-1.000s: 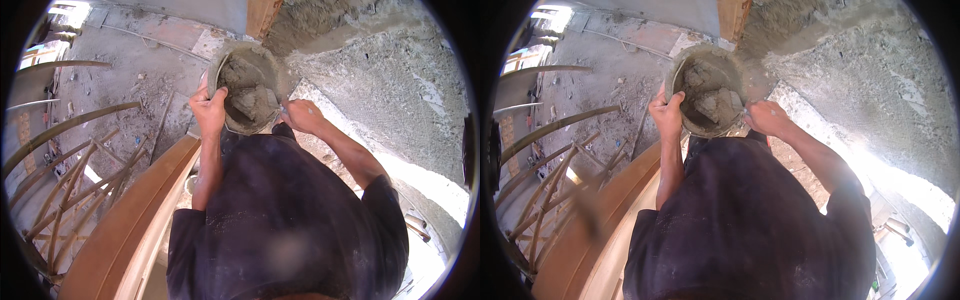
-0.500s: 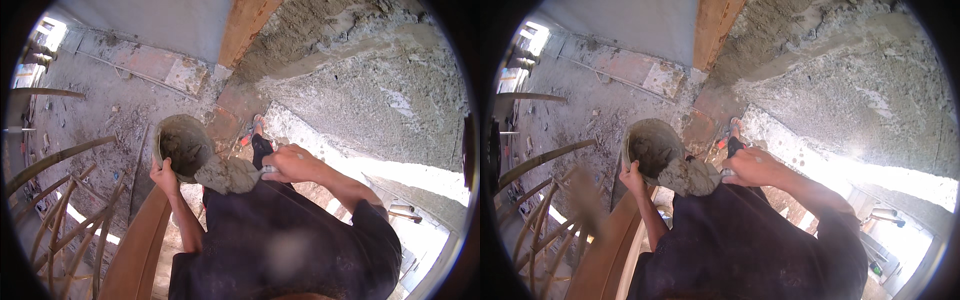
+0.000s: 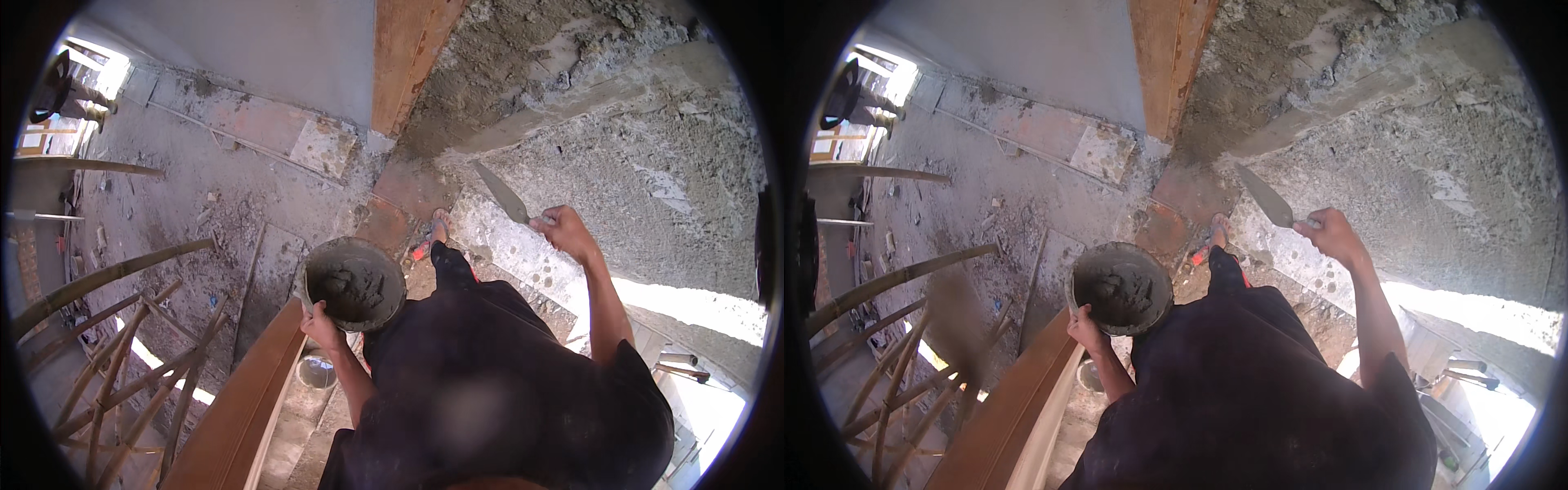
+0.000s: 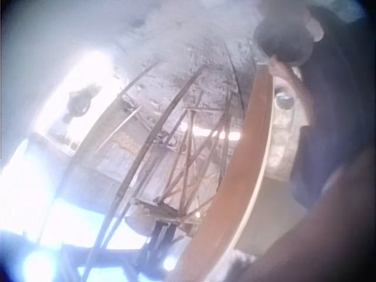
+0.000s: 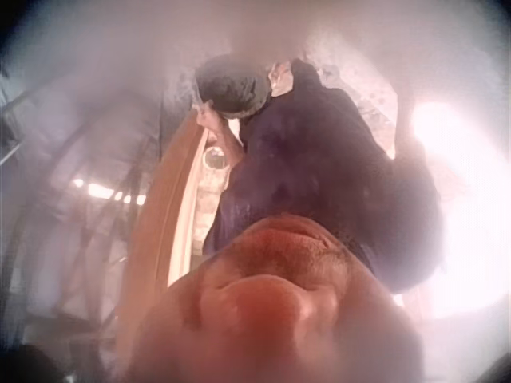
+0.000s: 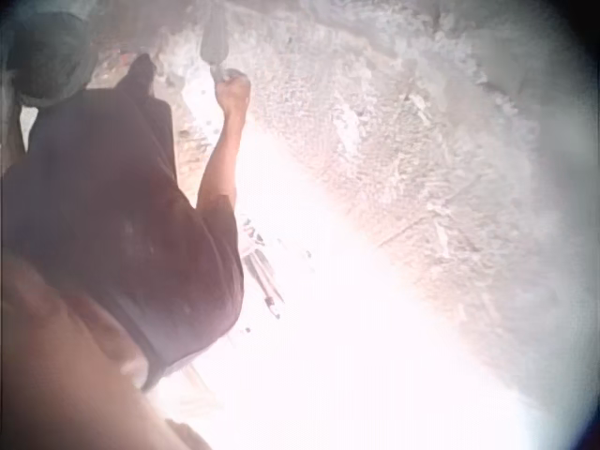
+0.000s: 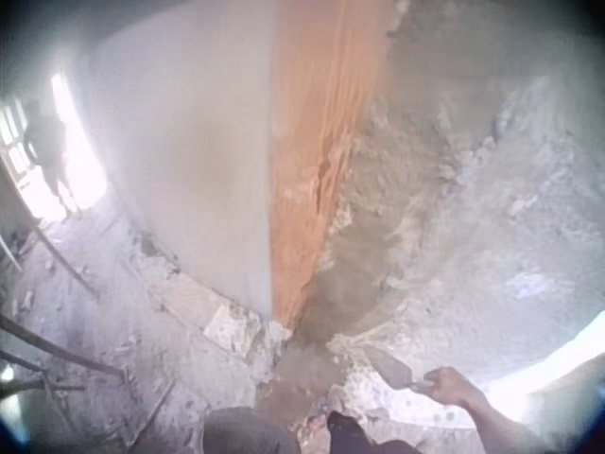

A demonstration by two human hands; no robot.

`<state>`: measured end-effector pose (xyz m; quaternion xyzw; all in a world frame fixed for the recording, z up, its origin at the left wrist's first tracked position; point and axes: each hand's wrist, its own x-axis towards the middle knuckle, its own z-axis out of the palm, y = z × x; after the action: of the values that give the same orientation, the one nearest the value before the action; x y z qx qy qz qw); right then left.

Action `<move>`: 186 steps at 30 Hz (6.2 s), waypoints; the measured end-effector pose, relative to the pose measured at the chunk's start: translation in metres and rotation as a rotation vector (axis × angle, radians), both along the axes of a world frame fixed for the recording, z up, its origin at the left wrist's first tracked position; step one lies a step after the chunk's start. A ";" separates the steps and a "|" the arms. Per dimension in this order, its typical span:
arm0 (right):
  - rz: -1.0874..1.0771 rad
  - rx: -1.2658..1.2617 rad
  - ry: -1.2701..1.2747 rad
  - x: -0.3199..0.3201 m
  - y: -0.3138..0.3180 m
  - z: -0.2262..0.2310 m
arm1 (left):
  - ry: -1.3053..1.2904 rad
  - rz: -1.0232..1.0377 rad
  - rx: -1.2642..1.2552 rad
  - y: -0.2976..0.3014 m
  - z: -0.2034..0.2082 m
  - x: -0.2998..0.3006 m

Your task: The person applies plaster to a section of a concrete wall using a trowel, taking mortar from a bucket and spreading it across the surface.

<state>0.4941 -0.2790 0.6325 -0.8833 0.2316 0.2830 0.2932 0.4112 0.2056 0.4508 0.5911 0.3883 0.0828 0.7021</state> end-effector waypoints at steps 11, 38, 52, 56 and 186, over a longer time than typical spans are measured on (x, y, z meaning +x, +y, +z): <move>-0.139 0.023 -0.364 -0.035 0.047 -0.159 | -0.144 -0.337 0.035 0.007 0.024 0.071; -0.201 -0.278 -0.614 0.100 -0.025 -0.167 | 0.154 -0.257 -0.060 -0.086 -0.022 0.081; -0.179 -0.031 -0.707 0.011 -0.026 -0.177 | 0.027 -0.132 0.041 -0.059 0.010 0.089; -0.098 0.097 -0.657 0.099 0.011 -0.264 | 0.133 -0.178 0.135 -0.035 -0.003 0.050; -0.087 -0.485 -0.236 0.022 -0.050 -0.073 | -0.113 -0.386 0.074 -0.065 0.091 0.090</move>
<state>0.5158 -0.3291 0.5596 -0.9439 0.2946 0.1013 0.1099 0.5010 0.1403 0.5414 0.6743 0.2245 -0.0062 0.7034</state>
